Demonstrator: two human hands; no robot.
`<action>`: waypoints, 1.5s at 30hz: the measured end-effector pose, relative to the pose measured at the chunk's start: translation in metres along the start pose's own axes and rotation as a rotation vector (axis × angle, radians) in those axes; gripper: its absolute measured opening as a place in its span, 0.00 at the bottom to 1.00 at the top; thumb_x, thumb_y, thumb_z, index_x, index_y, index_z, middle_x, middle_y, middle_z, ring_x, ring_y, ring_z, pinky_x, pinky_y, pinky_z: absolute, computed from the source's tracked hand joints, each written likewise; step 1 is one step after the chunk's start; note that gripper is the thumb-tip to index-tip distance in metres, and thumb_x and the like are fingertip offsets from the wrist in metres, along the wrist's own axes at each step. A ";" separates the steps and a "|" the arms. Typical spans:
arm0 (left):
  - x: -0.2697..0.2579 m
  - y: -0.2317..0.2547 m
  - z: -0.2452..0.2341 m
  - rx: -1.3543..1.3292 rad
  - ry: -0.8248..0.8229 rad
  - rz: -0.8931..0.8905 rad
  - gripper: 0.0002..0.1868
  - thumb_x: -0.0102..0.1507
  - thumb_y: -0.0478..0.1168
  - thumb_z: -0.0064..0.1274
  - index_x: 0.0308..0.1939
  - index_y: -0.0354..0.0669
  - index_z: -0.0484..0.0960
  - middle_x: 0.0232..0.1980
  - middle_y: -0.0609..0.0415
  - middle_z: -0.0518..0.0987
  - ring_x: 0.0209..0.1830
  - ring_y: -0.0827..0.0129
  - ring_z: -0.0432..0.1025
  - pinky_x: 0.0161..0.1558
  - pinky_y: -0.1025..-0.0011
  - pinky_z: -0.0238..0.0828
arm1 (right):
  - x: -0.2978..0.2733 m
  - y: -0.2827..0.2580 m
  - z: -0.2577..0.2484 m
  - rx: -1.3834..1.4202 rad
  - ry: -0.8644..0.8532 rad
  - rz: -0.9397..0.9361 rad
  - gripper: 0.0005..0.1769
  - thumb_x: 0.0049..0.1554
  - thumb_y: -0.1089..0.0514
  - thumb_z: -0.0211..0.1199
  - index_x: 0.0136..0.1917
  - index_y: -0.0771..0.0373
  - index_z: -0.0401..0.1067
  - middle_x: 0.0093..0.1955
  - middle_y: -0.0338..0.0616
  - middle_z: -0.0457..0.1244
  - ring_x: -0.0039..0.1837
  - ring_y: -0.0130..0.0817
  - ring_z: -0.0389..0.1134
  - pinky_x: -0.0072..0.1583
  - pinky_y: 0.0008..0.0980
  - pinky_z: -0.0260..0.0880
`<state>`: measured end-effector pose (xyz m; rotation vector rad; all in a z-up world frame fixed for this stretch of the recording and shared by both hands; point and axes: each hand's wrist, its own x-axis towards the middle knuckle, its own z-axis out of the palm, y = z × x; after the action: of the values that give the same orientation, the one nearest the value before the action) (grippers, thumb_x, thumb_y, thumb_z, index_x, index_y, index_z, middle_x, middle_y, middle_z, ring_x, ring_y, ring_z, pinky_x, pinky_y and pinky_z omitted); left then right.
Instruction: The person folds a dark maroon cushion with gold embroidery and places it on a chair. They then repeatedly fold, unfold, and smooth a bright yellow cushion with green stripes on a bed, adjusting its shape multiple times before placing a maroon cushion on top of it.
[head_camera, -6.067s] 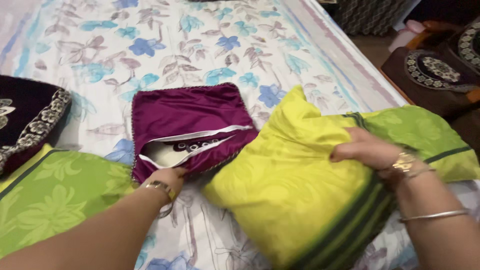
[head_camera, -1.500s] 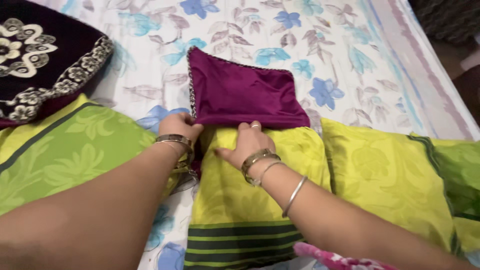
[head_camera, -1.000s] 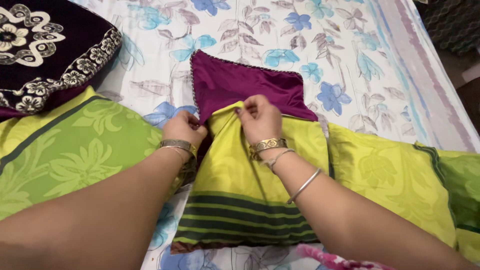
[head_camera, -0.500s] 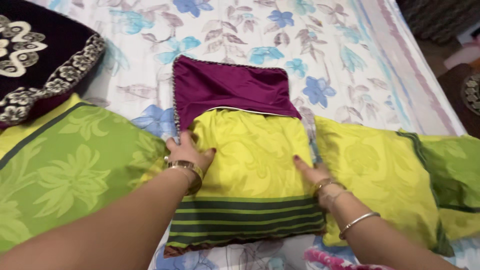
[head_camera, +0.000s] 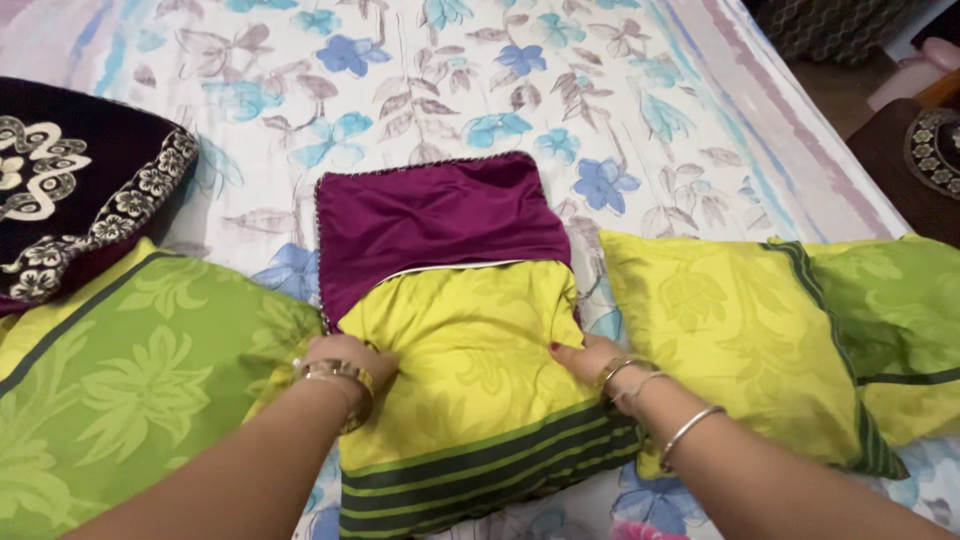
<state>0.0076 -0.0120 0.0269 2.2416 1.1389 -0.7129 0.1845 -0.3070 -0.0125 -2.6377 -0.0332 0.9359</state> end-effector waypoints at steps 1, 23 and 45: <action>0.000 -0.001 0.004 0.012 0.036 0.022 0.35 0.63 0.62 0.51 0.61 0.35 0.78 0.62 0.36 0.77 0.58 0.51 0.77 0.60 0.58 0.74 | 0.000 0.001 0.003 0.035 0.005 0.009 0.45 0.51 0.32 0.62 0.72 0.61 0.68 0.70 0.51 0.66 0.71 0.44 0.67 0.70 0.38 0.63; -0.086 -0.045 -0.037 -0.814 -0.588 -0.109 0.31 0.52 0.57 0.66 0.52 0.39 0.87 0.46 0.45 0.90 0.39 0.61 0.82 0.44 0.63 0.79 | -0.101 0.009 -0.084 0.323 -0.507 0.092 0.46 0.53 0.26 0.57 0.75 0.57 0.67 0.72 0.63 0.59 0.72 0.56 0.57 0.66 0.51 0.55; -0.152 0.020 -0.170 -0.370 -0.482 0.591 0.32 0.42 0.26 0.63 0.53 0.42 0.84 0.46 0.48 0.89 0.40 0.63 0.83 0.44 0.65 0.83 | -0.043 -0.024 -0.043 0.852 -0.484 -0.630 0.27 0.61 0.48 0.58 0.67 0.66 0.71 0.65 0.48 0.69 0.64 0.37 0.69 0.64 0.37 0.69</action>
<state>-0.0165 0.0038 0.2541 1.8076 0.3121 -0.6673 0.1795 -0.3035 0.0529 -1.4494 -0.4436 1.0188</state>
